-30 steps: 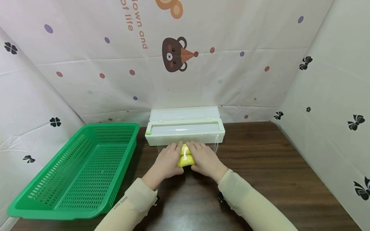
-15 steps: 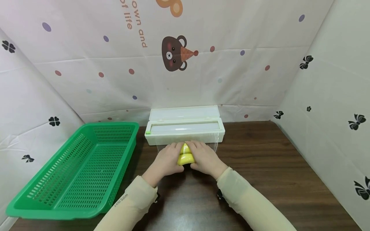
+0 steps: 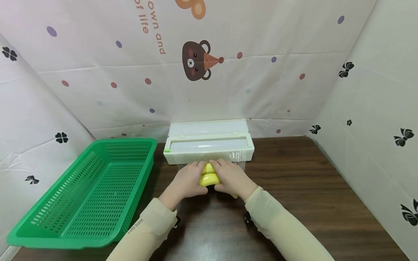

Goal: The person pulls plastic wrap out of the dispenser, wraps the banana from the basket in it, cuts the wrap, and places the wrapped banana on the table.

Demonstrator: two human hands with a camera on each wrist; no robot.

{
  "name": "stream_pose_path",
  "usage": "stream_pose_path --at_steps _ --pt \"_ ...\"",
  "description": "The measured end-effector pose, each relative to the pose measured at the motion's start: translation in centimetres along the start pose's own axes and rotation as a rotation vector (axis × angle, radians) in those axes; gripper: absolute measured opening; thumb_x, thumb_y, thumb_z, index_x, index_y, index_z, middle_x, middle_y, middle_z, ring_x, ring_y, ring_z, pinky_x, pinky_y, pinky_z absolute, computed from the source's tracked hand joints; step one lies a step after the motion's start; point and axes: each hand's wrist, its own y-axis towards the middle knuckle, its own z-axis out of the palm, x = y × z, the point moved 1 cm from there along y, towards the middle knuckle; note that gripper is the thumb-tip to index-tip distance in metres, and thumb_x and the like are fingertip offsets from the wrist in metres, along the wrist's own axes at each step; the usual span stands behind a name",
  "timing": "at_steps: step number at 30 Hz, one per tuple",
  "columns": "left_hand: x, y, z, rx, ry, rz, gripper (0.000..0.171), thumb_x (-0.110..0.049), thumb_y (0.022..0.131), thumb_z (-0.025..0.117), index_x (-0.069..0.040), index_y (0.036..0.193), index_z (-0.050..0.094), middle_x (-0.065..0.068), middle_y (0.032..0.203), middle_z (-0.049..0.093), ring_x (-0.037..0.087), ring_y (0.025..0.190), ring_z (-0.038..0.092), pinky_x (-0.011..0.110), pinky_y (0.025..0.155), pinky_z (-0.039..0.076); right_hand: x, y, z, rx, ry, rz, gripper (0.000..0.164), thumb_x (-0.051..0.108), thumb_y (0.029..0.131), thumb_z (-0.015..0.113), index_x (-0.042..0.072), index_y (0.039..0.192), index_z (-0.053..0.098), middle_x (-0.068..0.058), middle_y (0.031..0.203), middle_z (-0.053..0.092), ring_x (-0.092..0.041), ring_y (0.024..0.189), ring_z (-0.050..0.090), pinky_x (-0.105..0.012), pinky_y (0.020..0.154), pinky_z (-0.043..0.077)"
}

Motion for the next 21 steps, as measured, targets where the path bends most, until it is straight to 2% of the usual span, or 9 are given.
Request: stream_pose_path --at_steps 4,10,21 --pt "-0.04 0.0 -0.23 0.003 -0.018 0.001 0.061 -0.035 0.064 0.078 -0.007 0.113 0.054 0.002 0.084 0.055 0.015 0.067 0.051 0.026 0.056 0.044 0.01 0.06 -0.26 0.018 -0.004 -0.001 0.074 0.022 0.067 0.079 -0.001 0.131 0.05 -0.009 0.112 0.06 -0.016 0.087 0.057 -0.032 0.071 0.051" --pt "-0.07 -0.01 -0.42 0.043 -0.05 -0.015 0.061 -0.035 0.065 0.078 -0.007 0.114 0.054 0.001 0.084 0.055 0.014 0.067 0.05 0.026 0.058 0.043 0.18 0.12 -0.61 0.071 0.007 0.027 0.072 0.024 0.068 0.076 0.0 0.132 0.051 -0.007 0.111 0.06 -0.014 0.082 0.055 -0.029 0.067 0.048" --pt "-0.05 -0.16 -0.7 0.068 -0.069 -0.01 0.052 -0.033 0.064 0.076 -0.008 0.106 0.056 0.0 0.078 0.051 0.013 0.063 0.048 0.025 0.053 0.039 0.28 0.24 -0.78 0.068 0.007 0.014 0.071 0.026 0.065 0.075 0.001 0.129 0.053 -0.005 0.101 0.06 -0.01 0.071 0.05 -0.025 0.059 0.044"
